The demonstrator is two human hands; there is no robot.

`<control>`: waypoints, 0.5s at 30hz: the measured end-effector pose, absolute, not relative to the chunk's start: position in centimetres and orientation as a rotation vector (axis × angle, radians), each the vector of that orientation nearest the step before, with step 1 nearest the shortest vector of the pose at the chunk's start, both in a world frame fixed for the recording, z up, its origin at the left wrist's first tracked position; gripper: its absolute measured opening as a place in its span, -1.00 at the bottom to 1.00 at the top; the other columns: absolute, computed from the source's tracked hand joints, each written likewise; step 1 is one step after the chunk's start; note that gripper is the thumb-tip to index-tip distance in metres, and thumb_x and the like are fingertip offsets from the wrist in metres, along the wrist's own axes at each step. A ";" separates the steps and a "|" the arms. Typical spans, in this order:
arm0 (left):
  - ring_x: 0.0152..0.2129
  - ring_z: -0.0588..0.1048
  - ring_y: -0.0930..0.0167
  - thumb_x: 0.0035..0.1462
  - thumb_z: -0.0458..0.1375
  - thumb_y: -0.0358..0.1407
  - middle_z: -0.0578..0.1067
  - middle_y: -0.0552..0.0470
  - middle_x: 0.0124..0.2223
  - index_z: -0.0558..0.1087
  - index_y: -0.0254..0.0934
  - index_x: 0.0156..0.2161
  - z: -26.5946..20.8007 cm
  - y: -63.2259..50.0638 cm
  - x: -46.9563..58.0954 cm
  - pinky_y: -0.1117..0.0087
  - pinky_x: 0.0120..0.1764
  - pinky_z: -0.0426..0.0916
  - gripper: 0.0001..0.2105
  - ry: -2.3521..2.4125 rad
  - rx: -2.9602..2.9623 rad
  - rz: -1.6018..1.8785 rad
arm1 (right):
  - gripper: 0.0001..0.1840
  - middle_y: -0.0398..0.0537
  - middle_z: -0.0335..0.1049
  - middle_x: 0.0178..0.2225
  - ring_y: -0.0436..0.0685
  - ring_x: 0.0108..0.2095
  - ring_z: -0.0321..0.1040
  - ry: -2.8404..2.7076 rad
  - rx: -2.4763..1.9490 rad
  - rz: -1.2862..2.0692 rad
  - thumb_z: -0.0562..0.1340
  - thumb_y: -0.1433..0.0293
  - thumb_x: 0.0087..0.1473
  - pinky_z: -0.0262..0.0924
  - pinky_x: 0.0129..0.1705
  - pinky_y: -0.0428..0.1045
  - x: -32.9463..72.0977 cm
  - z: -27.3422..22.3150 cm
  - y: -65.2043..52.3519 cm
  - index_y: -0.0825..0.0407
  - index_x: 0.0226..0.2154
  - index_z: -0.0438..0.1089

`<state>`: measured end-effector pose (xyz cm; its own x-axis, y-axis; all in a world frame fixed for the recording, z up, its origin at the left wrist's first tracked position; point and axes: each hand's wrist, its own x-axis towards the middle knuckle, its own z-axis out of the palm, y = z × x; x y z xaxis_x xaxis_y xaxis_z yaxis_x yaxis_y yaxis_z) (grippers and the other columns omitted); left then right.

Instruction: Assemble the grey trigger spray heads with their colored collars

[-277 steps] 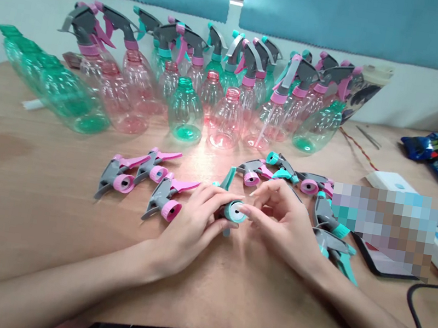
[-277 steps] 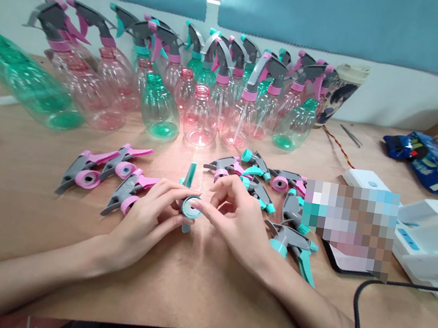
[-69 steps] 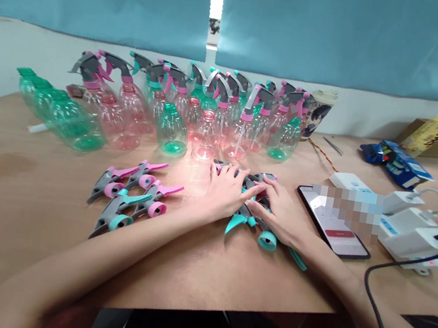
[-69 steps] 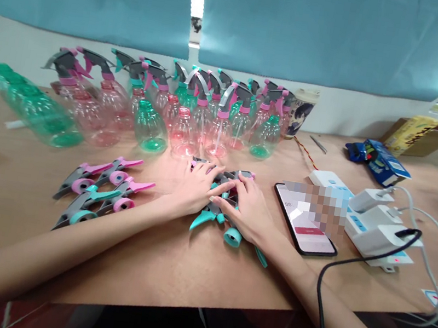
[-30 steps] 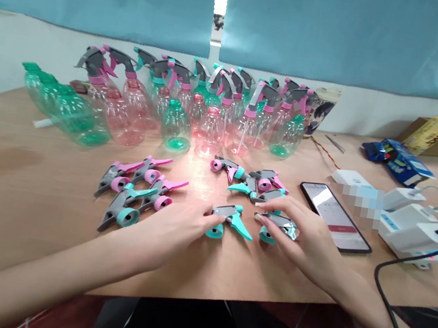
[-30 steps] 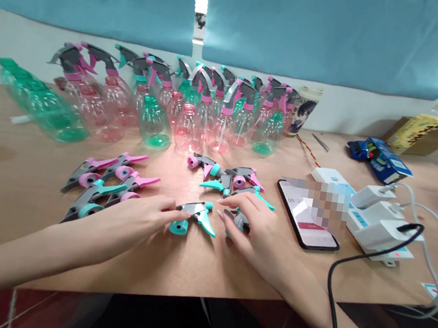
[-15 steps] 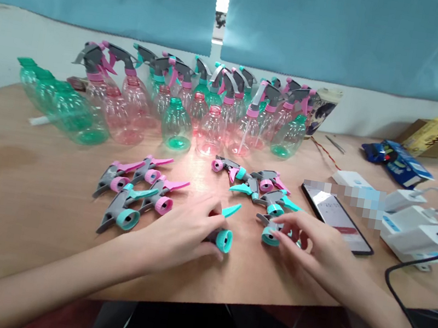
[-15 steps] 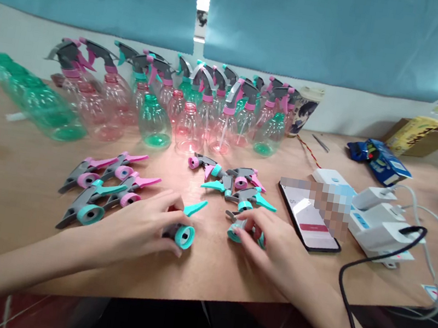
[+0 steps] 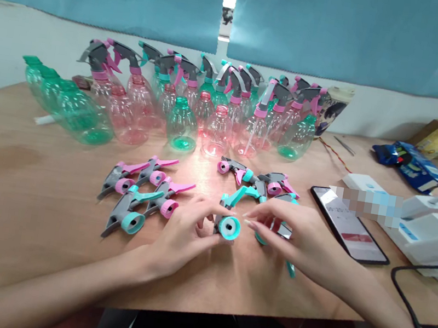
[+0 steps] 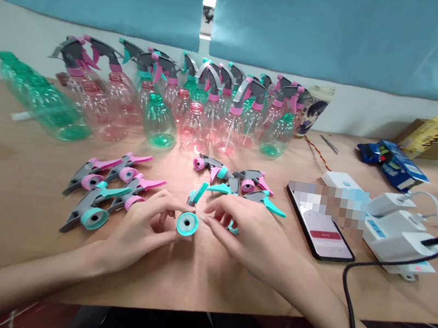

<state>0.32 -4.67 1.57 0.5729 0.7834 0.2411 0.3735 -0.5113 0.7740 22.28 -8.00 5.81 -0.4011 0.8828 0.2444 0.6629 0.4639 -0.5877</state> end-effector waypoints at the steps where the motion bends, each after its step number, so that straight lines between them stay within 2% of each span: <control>1: -0.47 0.36 0.50 0.09 0.21 -0.42 0.45 0.11 -0.29 0.43 -0.17 -0.10 1.5 -4.7 0.3 0.50 -0.43 0.26 -0.75 0.914 2.096 0.796 | -0.89 -0.12 0.43 -0.36 0.02 -0.41 0.34 -2.205 -1.237 0.552 0.14 0.34 0.18 0.20 -0.39 -0.07 21.8 6.0 -7.6 -0.01 -0.30 0.37; 6: -0.51 0.31 0.51 0.10 0.19 -0.42 0.38 0.10 -0.34 0.41 -0.22 -0.15 1.6 -4.7 0.3 0.52 -0.51 0.23 -0.81 0.956 2.007 0.871 | -0.93 -0.14 0.38 -0.43 0.01 -0.47 0.28 -2.177 -1.283 0.615 0.20 0.38 0.09 0.14 -0.46 -0.07 19.9 6.4 -6.1 0.01 -0.32 0.29; 10: -0.52 0.29 0.52 0.08 0.21 -0.41 0.36 0.10 -0.35 0.39 -0.26 -0.21 1.7 -4.4 0.4 0.52 -0.52 0.21 -0.86 1.012 1.978 0.931 | -0.78 -0.19 0.28 -0.43 -0.02 -0.47 0.25 -1.971 -1.293 0.975 0.24 0.34 0.05 0.15 -0.49 -0.10 19.2 6.1 -5.1 -0.01 -0.30 0.17; 15: -0.50 0.30 0.51 0.06 0.22 -0.43 0.36 0.10 -0.35 0.38 -0.25 -0.22 1.4 -3.9 0.2 0.52 -0.51 0.19 -0.84 1.016 2.049 0.972 | -0.76 -0.22 0.23 -0.37 -0.05 -0.41 0.22 -1.773 -1.213 1.279 0.24 0.46 0.00 0.19 -0.39 -0.11 18.3 5.2 -4.1 -0.01 -0.28 0.16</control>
<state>0.19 -3.91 1.41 0.4263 0.8428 0.3285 0.3653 -0.4926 0.7899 18.31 -4.13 5.15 -0.3776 0.9257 -0.0226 0.3136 0.1049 -0.9437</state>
